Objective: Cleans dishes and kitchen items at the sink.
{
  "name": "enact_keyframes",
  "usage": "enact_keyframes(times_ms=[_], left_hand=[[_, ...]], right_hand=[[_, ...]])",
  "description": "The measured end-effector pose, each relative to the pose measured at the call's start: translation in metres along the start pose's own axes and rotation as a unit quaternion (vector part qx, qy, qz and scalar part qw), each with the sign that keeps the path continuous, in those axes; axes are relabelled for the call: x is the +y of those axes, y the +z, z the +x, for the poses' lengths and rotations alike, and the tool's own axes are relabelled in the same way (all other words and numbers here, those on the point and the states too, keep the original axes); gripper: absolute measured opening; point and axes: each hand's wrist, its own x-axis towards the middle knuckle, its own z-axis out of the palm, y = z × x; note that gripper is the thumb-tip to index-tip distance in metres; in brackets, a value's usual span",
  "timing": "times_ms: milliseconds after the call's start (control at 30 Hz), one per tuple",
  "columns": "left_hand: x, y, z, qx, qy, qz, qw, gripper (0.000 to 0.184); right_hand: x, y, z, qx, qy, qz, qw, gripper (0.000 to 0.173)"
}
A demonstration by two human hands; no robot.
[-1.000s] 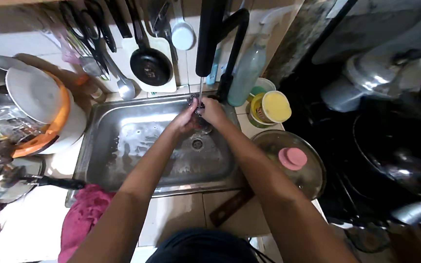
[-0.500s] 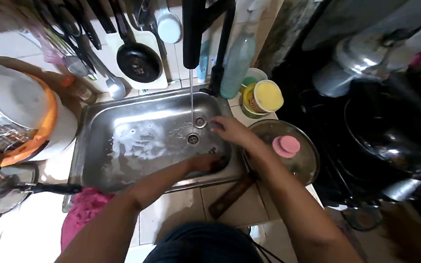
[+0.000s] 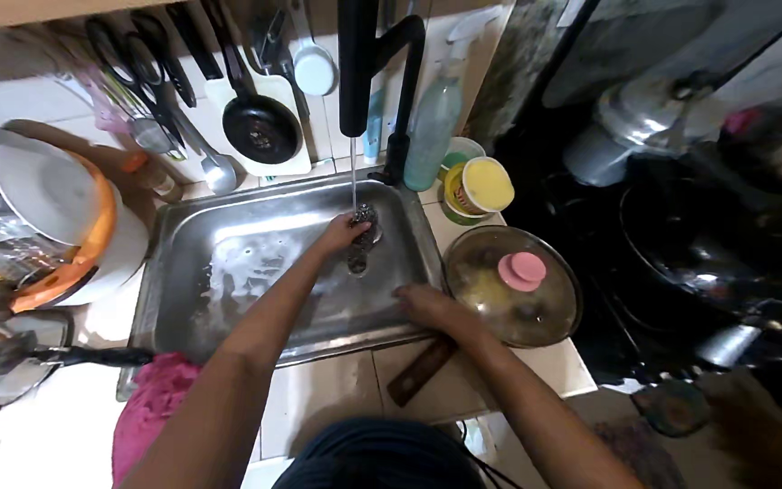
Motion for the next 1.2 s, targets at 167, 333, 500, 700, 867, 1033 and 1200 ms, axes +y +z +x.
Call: enact_keyframes(times_ms=[167,333,500,700,867,1033,1200], left_hand=[[0.020,0.027,0.024,0.087,-0.109,-0.171,0.976,0.052],[0.040,0.057,0.043,0.119,-0.098,-0.147,0.977,0.058],[0.084,0.074,0.055,0.098,-0.084,0.101,0.987,0.047],[0.079,0.087,0.082,0.068,-0.042,0.224,0.971,0.048],[0.046,0.098,0.063,-0.016,0.073,0.210,0.975,0.053],[0.026,0.109,0.003,-0.077,0.121,0.194,0.971,0.049],[0.020,0.097,-0.028,-0.153,0.011,0.259,0.954,0.044]], right_hand=[[0.003,0.018,-0.001,-0.029,0.017,0.014,0.999,0.048],[0.004,0.012,-0.006,-0.023,0.010,0.071,0.997,0.049],[0.007,0.011,-0.006,-0.033,-0.011,0.069,0.997,0.047],[0.010,0.015,-0.003,-0.022,-0.022,0.076,0.997,0.043],[0.010,0.016,-0.005,-0.031,-0.023,0.076,0.996,0.047],[0.011,0.020,-0.004,-0.014,-0.033,0.077,0.996,0.046],[0.007,0.015,-0.008,-0.017,-0.023,0.077,0.997,0.047]])
